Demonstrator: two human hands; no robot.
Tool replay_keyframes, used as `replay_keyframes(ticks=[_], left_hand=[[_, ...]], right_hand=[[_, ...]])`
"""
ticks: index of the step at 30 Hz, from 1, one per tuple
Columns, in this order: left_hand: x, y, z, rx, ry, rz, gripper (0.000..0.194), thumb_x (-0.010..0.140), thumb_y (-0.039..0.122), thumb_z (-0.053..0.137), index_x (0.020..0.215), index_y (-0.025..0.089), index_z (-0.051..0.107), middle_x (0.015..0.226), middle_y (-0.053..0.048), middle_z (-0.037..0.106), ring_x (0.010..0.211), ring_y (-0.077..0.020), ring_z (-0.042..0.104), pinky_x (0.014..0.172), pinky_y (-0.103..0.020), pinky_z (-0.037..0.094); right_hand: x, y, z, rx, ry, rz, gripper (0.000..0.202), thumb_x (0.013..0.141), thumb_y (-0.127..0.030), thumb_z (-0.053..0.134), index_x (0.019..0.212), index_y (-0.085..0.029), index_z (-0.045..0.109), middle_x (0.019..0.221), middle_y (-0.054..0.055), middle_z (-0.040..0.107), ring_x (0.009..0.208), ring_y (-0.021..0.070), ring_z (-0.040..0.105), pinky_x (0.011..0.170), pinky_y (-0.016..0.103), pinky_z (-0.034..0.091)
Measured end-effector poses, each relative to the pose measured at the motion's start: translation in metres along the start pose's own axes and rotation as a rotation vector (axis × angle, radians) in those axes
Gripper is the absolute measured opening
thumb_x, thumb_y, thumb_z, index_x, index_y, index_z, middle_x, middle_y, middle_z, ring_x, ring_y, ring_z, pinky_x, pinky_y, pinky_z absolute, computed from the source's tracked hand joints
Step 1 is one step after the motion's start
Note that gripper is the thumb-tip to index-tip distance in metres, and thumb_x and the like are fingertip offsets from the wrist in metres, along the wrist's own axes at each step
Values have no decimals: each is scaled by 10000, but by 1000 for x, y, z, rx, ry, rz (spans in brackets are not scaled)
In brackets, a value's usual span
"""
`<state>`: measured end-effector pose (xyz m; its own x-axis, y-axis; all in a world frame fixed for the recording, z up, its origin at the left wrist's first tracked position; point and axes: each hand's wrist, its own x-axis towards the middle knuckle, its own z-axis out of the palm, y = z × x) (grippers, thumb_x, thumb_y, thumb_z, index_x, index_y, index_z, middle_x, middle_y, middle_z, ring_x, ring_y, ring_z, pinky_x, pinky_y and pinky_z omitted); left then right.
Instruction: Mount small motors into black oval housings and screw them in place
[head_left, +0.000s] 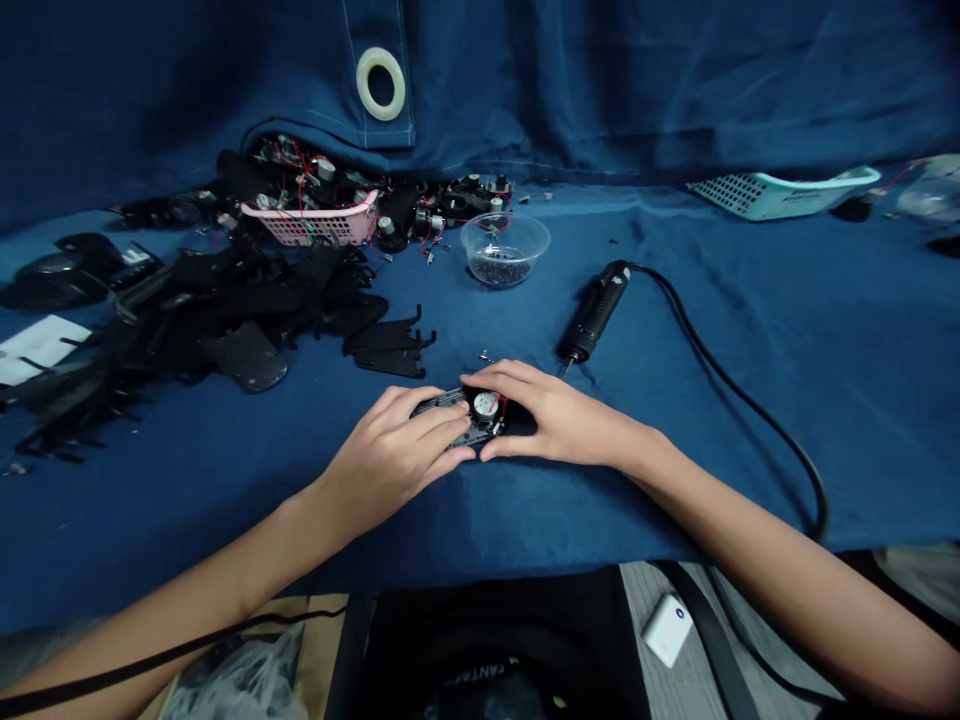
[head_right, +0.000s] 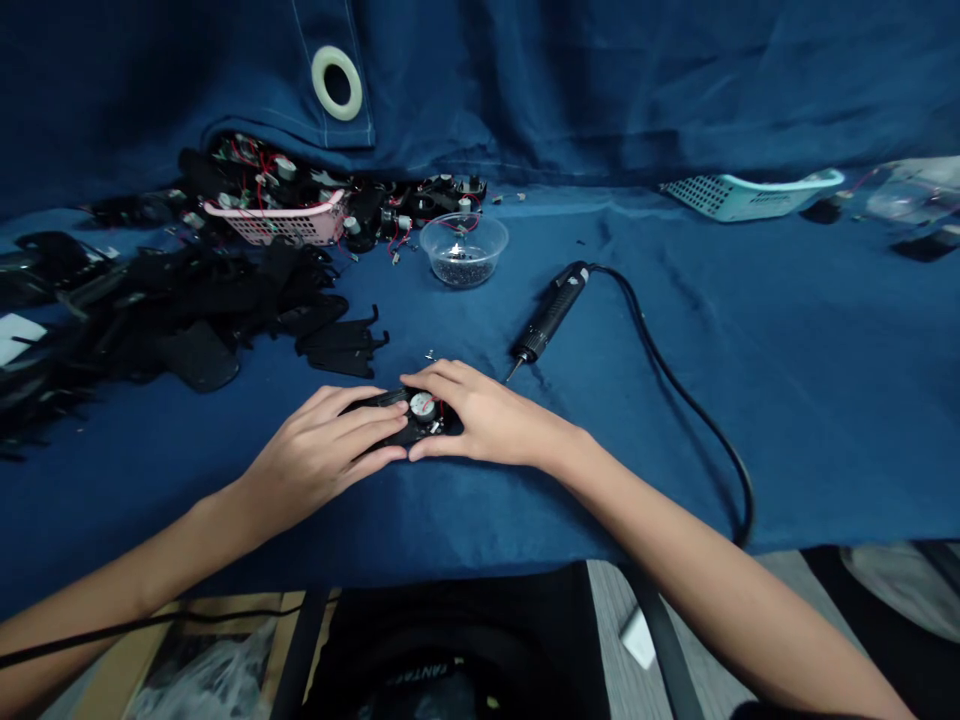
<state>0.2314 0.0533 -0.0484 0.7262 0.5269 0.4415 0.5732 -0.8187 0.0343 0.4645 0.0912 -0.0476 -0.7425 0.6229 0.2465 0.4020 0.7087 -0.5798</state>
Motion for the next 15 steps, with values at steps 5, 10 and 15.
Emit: replay_keyframes(ticks=[5, 10, 15], left_hand=[[-8, -2, -2, 21, -84, 14, 308, 927, 213, 544, 1223, 138, 584, 1244, -102, 622, 1208, -276, 519, 964, -435, 434], [-16, -7, -5, 18, -188, 89, 454, 929, 35, 366, 1364, 120, 461, 1385, -99, 511, 1354, -241, 385, 1075, -437, 357], [-17, -13, -5, -105, -187, 61, 467, 933, 33, 339, 1365, 152, 469, 1375, -105, 521, 1323, -195, 433, 1079, -421, 373]], right_hand=[[5, 5, 1, -73, -62, -17, 642, 808, -528, 604, 1324, -171, 468, 1205, 127, 568, 1189, 255, 503, 1028, 472, 420], [10, 9, -2, -61, -97, -24, 684, 759, -569, 631, 1277, -148, 483, 1141, 118, 587, 1086, 245, 542, 966, 444, 453], [9, 7, -1, -26, -83, -2, 681, 754, -561, 640, 1294, -178, 480, 1149, 109, 590, 1100, 243, 536, 964, 437, 449]])
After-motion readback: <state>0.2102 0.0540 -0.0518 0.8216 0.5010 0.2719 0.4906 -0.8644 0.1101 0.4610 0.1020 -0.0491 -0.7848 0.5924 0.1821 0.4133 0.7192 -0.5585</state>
